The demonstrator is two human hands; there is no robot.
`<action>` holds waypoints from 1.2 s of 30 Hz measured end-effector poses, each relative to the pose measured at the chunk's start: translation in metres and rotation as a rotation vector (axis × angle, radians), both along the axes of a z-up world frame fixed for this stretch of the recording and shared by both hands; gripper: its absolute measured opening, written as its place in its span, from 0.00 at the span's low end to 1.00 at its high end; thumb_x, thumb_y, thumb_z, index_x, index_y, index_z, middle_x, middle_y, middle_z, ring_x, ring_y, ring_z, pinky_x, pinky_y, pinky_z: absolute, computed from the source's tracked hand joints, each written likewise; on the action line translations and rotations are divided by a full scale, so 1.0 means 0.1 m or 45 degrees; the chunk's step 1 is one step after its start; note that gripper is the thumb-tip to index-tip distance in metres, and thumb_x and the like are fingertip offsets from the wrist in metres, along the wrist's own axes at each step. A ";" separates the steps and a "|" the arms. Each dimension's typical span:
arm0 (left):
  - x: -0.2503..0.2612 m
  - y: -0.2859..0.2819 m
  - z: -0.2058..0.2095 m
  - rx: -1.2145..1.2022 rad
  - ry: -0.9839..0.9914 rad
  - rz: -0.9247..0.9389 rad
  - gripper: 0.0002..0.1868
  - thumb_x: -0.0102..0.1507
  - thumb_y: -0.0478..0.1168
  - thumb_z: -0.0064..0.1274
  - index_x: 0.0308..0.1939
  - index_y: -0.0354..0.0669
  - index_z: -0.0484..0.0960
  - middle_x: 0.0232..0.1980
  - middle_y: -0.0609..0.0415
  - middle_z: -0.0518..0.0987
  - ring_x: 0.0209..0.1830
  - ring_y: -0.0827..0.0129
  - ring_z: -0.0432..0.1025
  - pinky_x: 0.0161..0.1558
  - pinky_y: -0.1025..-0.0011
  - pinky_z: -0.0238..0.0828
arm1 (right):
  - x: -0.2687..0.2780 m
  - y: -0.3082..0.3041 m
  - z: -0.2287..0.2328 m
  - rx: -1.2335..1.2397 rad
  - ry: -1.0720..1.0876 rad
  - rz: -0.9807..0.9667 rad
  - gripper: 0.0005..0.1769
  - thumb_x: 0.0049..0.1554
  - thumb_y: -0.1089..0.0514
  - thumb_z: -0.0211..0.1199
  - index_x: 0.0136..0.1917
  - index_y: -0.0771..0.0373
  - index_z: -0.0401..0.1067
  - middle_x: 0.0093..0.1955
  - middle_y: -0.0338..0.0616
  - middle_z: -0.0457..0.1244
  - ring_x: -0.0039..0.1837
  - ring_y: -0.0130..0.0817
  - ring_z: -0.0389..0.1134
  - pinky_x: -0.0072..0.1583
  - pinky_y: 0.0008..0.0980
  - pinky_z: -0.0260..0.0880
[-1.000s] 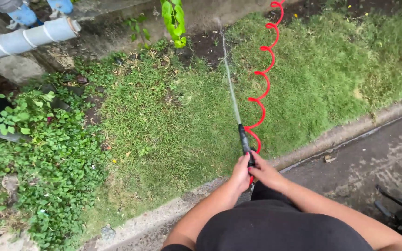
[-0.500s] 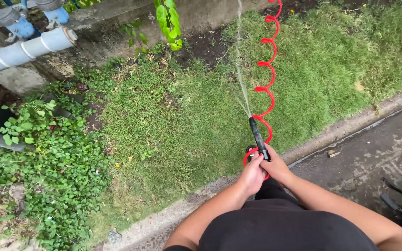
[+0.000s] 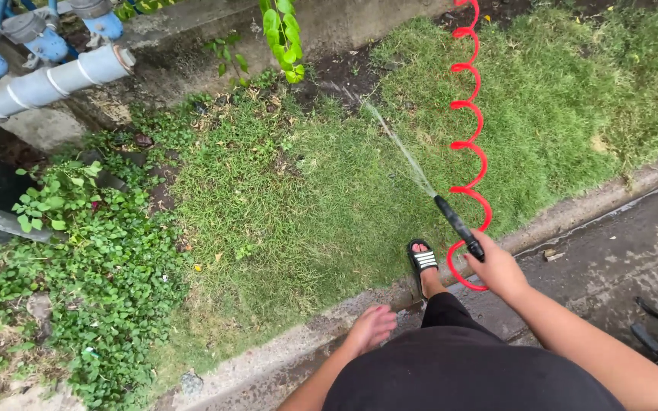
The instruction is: Watering grass and plants along a sidewalk using a spray nozzle and a coiled hose.
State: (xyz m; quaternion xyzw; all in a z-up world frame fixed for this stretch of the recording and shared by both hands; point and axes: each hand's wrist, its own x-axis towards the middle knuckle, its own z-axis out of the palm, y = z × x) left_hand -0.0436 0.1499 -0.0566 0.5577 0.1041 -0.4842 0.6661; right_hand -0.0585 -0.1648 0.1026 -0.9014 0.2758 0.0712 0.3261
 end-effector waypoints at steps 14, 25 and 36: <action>-0.37 1.81 -1.44 1.324 -0.309 -0.881 0.33 0.68 0.61 0.35 0.69 0.45 0.69 0.70 0.42 0.72 0.70 0.51 0.68 0.69 0.62 0.63 | 0.12 -0.15 0.66 -0.319 0.005 0.127 0.37 0.59 0.52 0.57 0.81 0.51 0.55 0.61 0.60 0.66 0.57 0.64 0.69 0.54 0.56 0.68; 0.82 -0.39 0.65 -0.054 -0.565 0.292 0.17 0.74 0.46 0.42 0.63 0.49 0.79 0.60 0.41 0.80 0.60 0.60 0.76 0.58 0.63 0.77 | 0.22 0.23 0.88 -0.584 -0.001 0.392 0.35 0.60 0.50 0.57 0.80 0.38 0.57 0.59 0.51 0.66 0.59 0.55 0.73 0.58 0.50 0.77; 1.36 -1.75 1.08 -0.426 -0.124 0.568 0.21 0.72 0.55 0.46 0.53 0.39 0.68 0.40 0.49 0.79 0.36 0.64 0.79 0.39 0.63 0.81 | 0.20 0.97 0.84 -0.606 -0.224 0.669 0.38 0.57 0.57 0.58 0.79 0.49 0.53 0.63 0.51 0.56 0.52 0.58 0.72 0.47 0.51 0.80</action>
